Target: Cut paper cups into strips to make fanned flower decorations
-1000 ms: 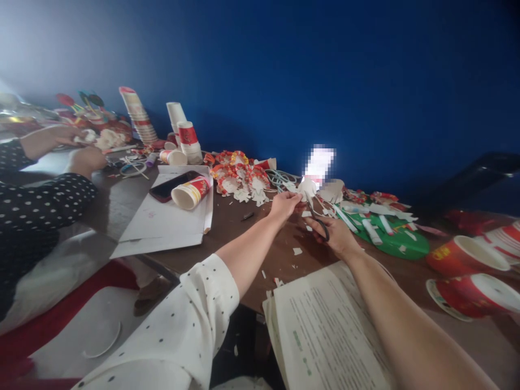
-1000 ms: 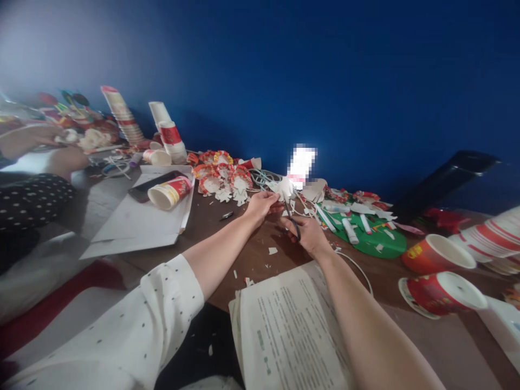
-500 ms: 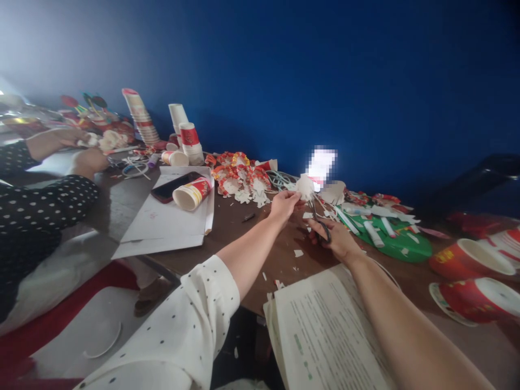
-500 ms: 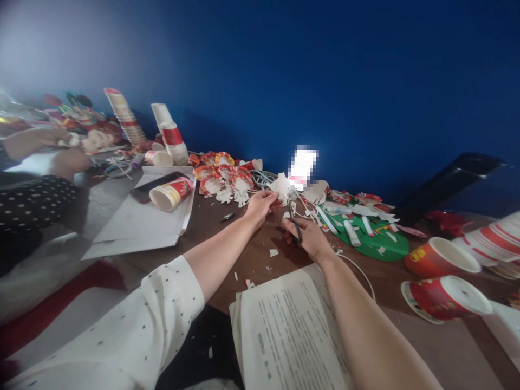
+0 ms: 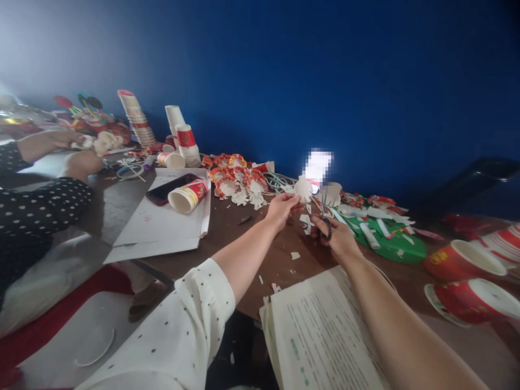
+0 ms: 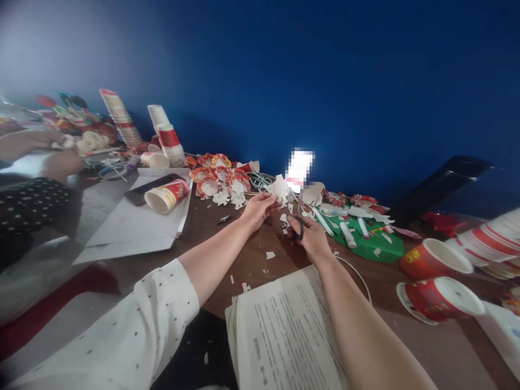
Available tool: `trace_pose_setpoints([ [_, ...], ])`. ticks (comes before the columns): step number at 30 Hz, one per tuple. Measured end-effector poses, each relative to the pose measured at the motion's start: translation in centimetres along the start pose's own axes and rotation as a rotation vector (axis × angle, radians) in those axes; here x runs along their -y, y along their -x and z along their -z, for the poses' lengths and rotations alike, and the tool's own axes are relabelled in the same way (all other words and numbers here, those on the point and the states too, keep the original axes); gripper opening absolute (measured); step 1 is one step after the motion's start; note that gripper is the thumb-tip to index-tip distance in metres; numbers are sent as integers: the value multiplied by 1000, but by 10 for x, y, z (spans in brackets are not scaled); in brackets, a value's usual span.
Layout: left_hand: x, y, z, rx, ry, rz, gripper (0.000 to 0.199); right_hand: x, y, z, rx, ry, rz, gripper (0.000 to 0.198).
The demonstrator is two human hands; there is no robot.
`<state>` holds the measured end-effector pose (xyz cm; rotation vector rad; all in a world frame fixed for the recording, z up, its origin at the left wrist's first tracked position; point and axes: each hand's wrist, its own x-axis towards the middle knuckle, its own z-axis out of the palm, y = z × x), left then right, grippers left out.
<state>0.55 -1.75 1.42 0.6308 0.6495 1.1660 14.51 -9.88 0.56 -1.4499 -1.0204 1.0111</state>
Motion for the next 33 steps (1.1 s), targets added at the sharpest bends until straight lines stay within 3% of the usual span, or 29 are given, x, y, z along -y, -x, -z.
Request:
trace_pose_setpoints([
  [6,0,2,-1,31,-4,34,6,3,4,-3,-5,1,0,48],
  [13,1,2,-1,-17,-61,1,5,1,2,-2,2,45,27,50],
  [23,5,2,-4,0,-39,-8,1,1,6,-4,141,123,35,61],
  [33,7,5,-8,27,-60,31,6,5,6,-1,84,310,180,49],
])
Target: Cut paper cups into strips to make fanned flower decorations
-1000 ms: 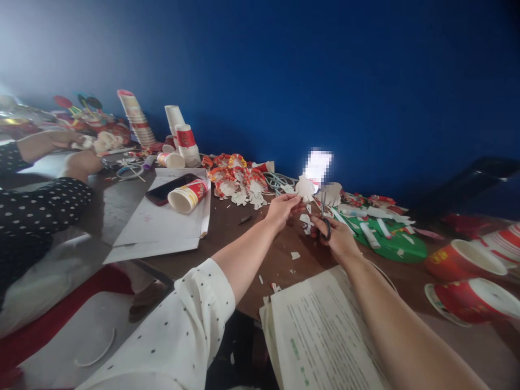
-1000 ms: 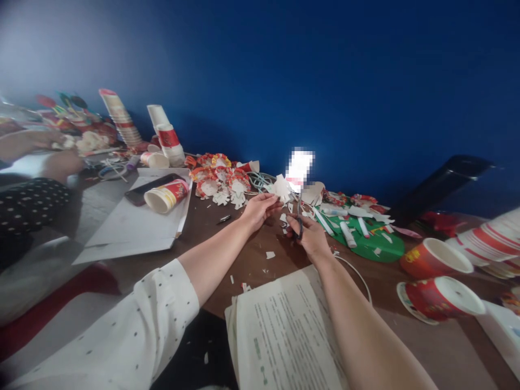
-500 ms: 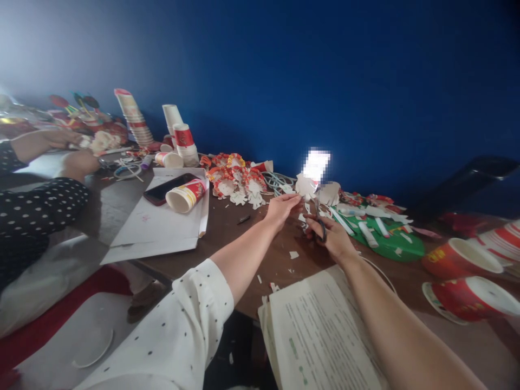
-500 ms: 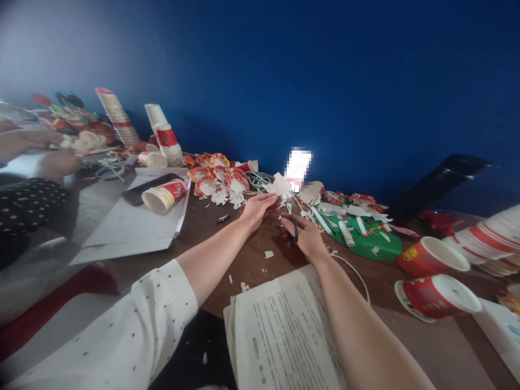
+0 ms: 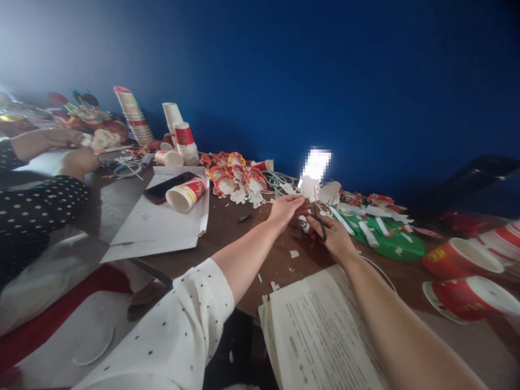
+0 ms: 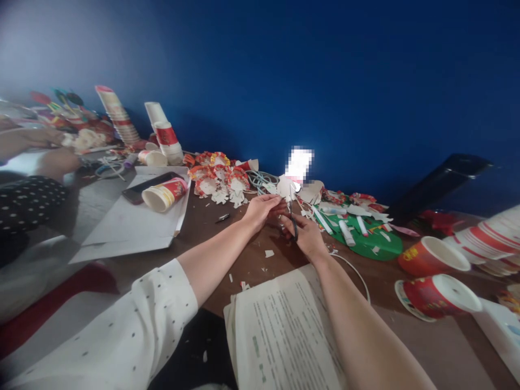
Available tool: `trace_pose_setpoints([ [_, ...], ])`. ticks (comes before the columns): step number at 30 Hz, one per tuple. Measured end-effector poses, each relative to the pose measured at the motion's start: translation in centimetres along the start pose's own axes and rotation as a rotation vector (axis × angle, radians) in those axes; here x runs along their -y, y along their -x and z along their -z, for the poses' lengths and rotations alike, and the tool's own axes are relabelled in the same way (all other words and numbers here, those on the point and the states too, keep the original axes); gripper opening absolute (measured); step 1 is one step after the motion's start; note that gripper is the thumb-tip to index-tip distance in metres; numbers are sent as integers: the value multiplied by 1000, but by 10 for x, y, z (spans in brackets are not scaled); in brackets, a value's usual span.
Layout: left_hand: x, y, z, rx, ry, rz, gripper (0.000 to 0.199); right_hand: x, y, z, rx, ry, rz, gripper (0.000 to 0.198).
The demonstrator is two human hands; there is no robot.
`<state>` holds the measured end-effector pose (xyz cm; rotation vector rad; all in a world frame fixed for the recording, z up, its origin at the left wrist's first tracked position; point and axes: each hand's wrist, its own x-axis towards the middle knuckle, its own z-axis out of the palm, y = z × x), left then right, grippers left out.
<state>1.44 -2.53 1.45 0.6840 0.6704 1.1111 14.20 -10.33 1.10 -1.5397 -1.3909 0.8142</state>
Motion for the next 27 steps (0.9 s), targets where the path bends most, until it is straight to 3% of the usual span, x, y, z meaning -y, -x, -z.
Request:
trace_pose_setpoints([
  [27,1,0,-1,15,23,-4,3,3,0,-1,-11,59,98,52],
])
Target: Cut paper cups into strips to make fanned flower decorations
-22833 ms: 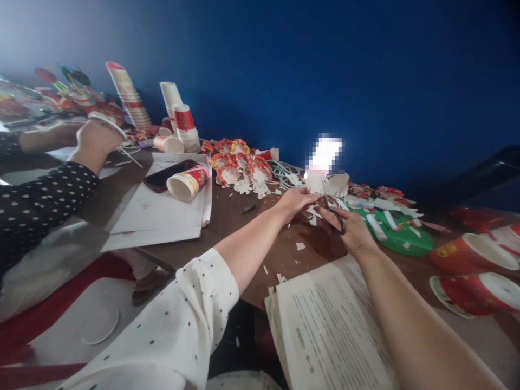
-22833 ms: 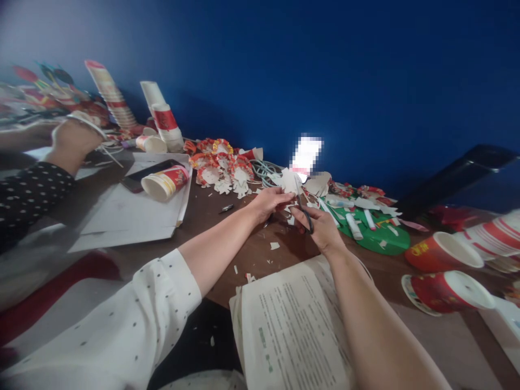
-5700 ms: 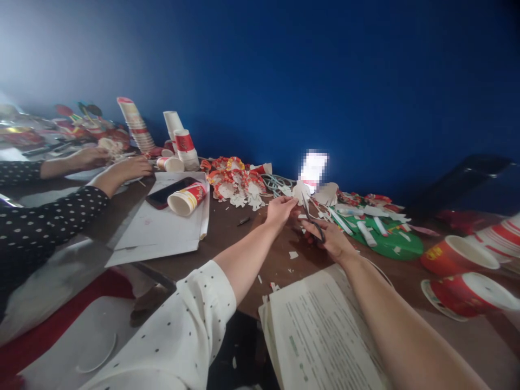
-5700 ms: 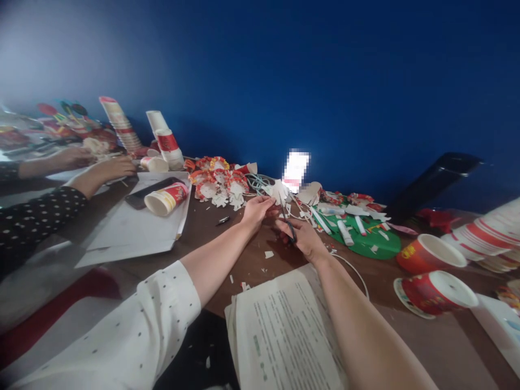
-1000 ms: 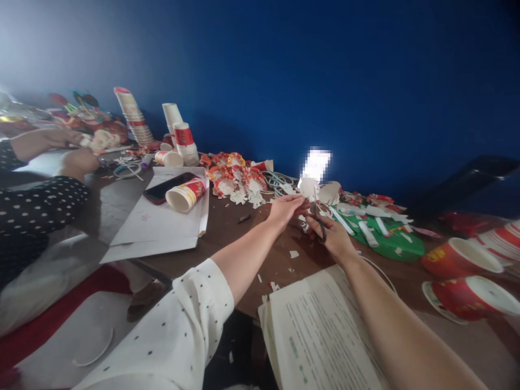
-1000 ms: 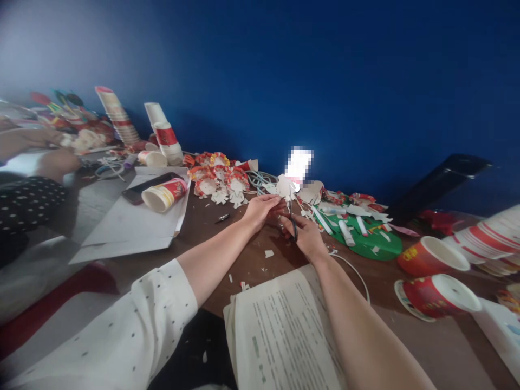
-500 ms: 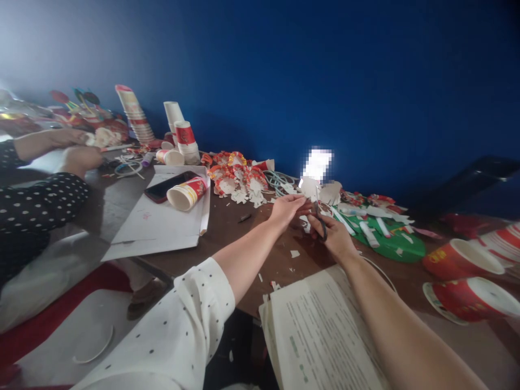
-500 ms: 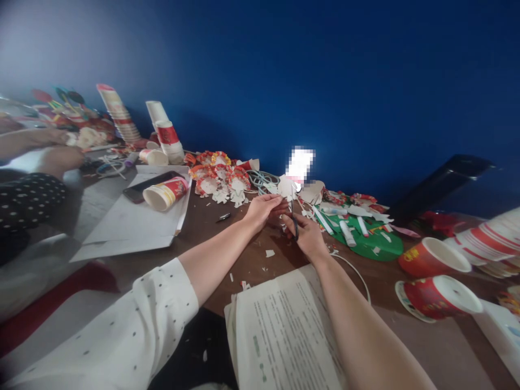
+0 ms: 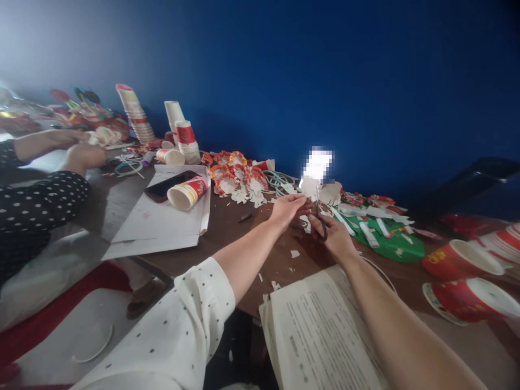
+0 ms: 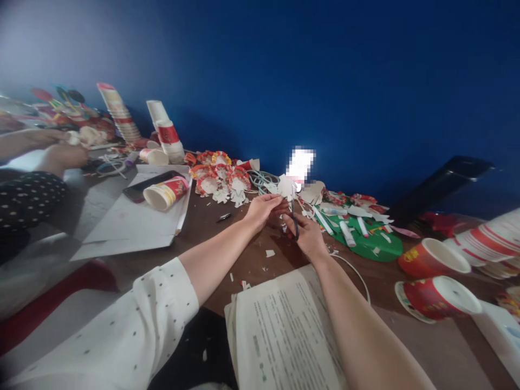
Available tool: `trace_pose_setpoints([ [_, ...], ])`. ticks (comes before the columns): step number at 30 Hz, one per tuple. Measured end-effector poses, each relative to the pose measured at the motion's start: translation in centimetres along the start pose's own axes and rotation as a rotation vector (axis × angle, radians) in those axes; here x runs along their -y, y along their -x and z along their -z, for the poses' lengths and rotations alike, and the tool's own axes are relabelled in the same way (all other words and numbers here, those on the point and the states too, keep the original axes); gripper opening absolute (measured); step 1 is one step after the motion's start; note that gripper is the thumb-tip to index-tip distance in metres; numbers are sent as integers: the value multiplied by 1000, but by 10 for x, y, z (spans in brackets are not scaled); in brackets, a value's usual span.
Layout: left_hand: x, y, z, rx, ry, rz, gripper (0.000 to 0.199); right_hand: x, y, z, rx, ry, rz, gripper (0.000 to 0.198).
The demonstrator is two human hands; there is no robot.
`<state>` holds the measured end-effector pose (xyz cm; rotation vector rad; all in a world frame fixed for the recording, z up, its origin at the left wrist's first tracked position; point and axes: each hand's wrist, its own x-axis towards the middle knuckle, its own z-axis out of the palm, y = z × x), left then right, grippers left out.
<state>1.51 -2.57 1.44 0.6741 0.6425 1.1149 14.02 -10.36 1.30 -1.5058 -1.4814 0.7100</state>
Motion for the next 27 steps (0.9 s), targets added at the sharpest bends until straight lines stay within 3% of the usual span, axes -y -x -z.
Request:
trace_pose_setpoints([
  [7,2,-1,0,-13,-34,-29,2,0,1,-1,-15,-43,-61,47],
  [12,1,-7,3,-118,-49,-109,3,-10,-2,-4,10,-162,-170,53],
  [15,0,-8,5,-169,-96,-119,5,-13,-4,-5,-89,-262,-212,53],
  [20,7,-1,3,-33,-295,19,9,-12,-9,-2,-355,-516,-155,56],
  [27,9,6,0,143,-445,89,13,-17,-14,3,-412,-526,-100,48],
])
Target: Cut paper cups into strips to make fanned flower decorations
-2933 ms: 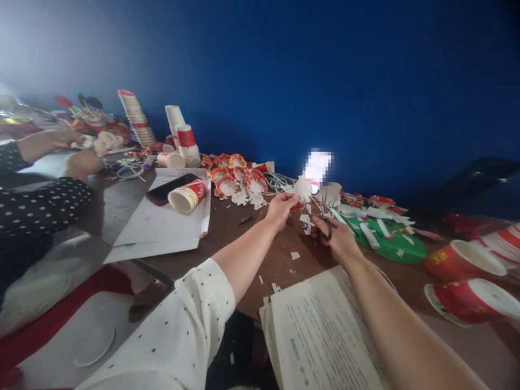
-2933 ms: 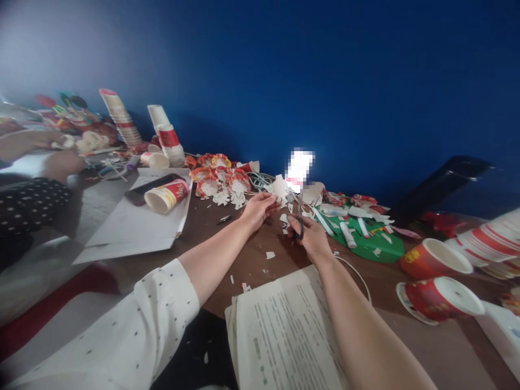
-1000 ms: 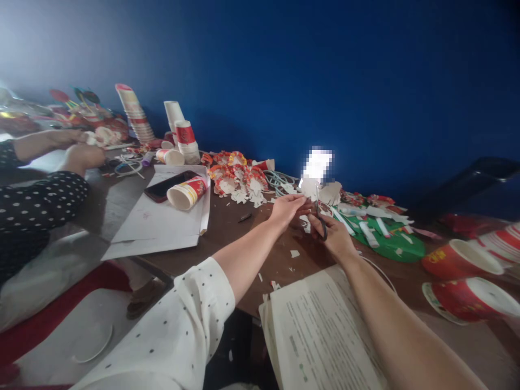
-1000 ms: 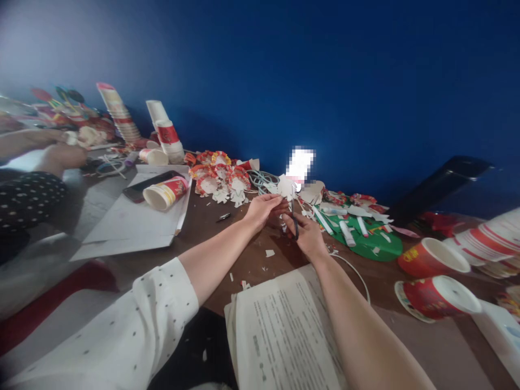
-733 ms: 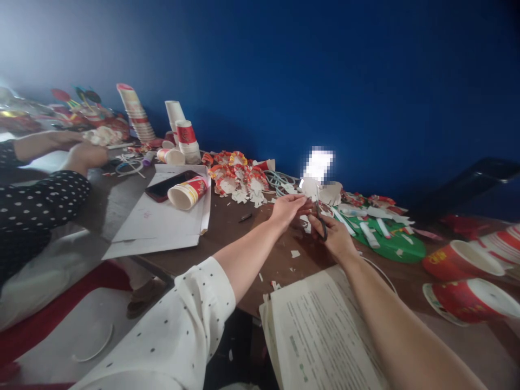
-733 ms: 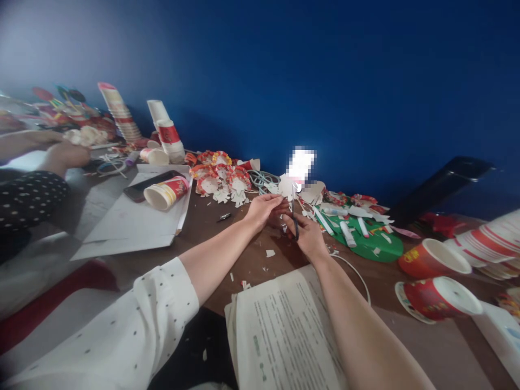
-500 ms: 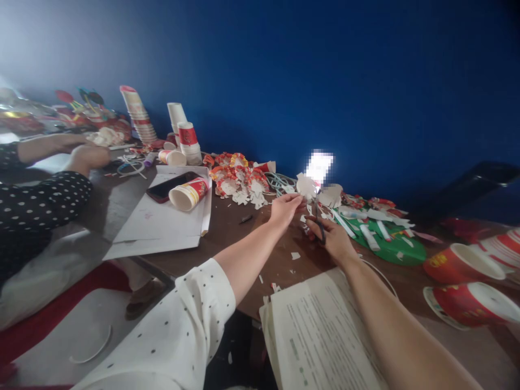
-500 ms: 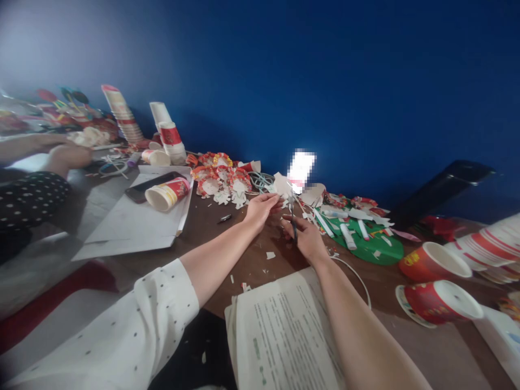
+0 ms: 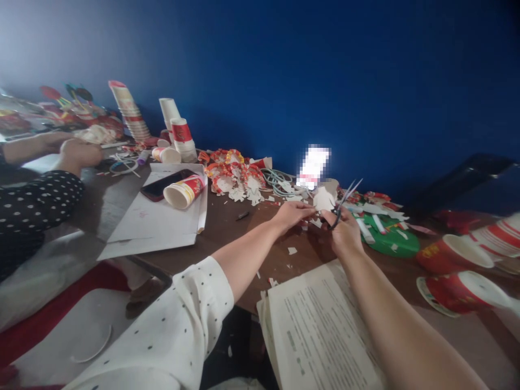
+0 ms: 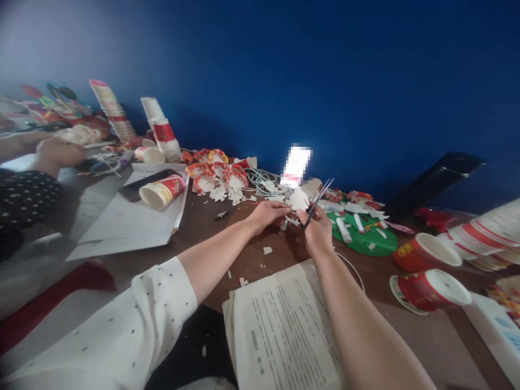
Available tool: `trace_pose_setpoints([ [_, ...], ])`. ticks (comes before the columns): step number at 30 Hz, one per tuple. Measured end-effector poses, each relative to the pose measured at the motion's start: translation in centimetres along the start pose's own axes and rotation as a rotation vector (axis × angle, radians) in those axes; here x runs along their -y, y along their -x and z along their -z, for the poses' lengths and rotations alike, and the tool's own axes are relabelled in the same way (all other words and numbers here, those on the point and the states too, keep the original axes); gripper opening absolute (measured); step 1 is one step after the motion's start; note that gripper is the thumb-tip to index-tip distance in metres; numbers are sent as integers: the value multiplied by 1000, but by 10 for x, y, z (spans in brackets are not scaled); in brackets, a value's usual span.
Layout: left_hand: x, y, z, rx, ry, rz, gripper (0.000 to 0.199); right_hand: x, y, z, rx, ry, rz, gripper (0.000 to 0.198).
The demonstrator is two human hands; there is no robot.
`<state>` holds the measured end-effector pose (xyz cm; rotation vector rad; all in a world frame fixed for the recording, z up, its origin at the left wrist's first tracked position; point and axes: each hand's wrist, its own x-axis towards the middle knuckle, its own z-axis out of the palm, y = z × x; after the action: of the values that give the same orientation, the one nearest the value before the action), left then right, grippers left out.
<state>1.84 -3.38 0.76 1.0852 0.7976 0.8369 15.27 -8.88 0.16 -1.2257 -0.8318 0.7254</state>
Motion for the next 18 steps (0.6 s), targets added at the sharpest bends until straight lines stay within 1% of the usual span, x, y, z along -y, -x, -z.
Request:
trace_pose_setpoints([
  [3,-3,-2,5,-9,46,-20,16,3,2,-1,30,42,7,45],
  [7,-1,-7,10,-37,72,-85,12,8,7,-4,99,126,25,43],
  [9,0,-10,12,-50,57,-112,11,8,8,-5,104,159,32,45],
  [11,0,-11,13,-99,55,-121,10,6,8,-4,78,159,20,48],
  [13,-3,-12,15,-177,90,-121,10,4,8,-2,72,144,5,51],
  [15,-7,-12,17,-247,164,-126,9,4,9,-2,124,165,-2,51],
  [18,-12,-13,19,-321,288,-131,7,9,14,-3,250,283,-14,49],
])
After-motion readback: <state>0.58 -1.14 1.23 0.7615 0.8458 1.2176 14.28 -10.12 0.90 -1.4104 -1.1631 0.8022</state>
